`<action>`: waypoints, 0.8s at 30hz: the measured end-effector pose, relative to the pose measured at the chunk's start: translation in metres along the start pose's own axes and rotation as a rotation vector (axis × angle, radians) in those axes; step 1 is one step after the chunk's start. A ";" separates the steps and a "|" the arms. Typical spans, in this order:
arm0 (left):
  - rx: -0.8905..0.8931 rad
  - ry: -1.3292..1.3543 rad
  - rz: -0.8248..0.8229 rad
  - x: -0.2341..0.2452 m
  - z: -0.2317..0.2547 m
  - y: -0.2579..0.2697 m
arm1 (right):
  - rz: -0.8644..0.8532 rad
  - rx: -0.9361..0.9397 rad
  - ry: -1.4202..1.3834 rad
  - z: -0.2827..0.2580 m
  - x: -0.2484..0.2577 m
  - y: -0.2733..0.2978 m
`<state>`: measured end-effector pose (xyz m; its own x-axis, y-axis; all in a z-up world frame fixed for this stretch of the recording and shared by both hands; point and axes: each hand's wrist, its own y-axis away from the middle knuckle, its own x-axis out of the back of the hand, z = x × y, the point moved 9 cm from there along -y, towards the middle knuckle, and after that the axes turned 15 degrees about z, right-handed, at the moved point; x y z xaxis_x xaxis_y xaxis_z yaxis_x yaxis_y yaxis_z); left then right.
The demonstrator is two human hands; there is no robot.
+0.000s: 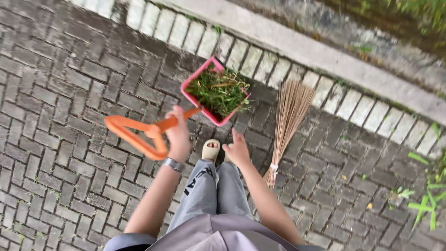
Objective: Sweeping grass and plant debris into a dustpan and transferring it into a trash bag.
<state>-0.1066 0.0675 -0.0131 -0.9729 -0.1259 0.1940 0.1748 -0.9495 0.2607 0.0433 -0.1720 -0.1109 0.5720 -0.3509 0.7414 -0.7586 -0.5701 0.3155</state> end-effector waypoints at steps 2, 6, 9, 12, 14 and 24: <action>-0.084 -0.004 0.066 -0.001 -0.003 0.014 | -0.009 0.041 -0.051 -0.051 0.002 -0.005; -0.057 0.128 0.192 -0.004 0.045 0.057 | -0.003 0.100 -0.170 -0.098 -0.011 -0.017; 0.172 0.595 0.189 -0.019 0.083 0.091 | 0.143 0.326 -0.116 -0.111 -0.053 -0.051; 0.213 0.645 0.179 -0.018 0.113 0.096 | 0.229 0.398 -0.106 -0.188 -0.016 -0.047; 0.146 0.399 0.184 -0.016 0.120 0.091 | 0.189 0.313 -0.152 -0.242 0.033 -0.027; -0.211 0.319 -0.284 0.027 0.223 -0.014 | -0.030 0.423 -0.401 -0.331 0.042 -0.083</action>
<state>-0.1014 0.1412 0.1999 -0.9815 0.0962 -0.1655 -0.1068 -0.9927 0.0567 0.0272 0.1068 0.0898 0.7270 -0.5372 0.4276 -0.5971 -0.8021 0.0074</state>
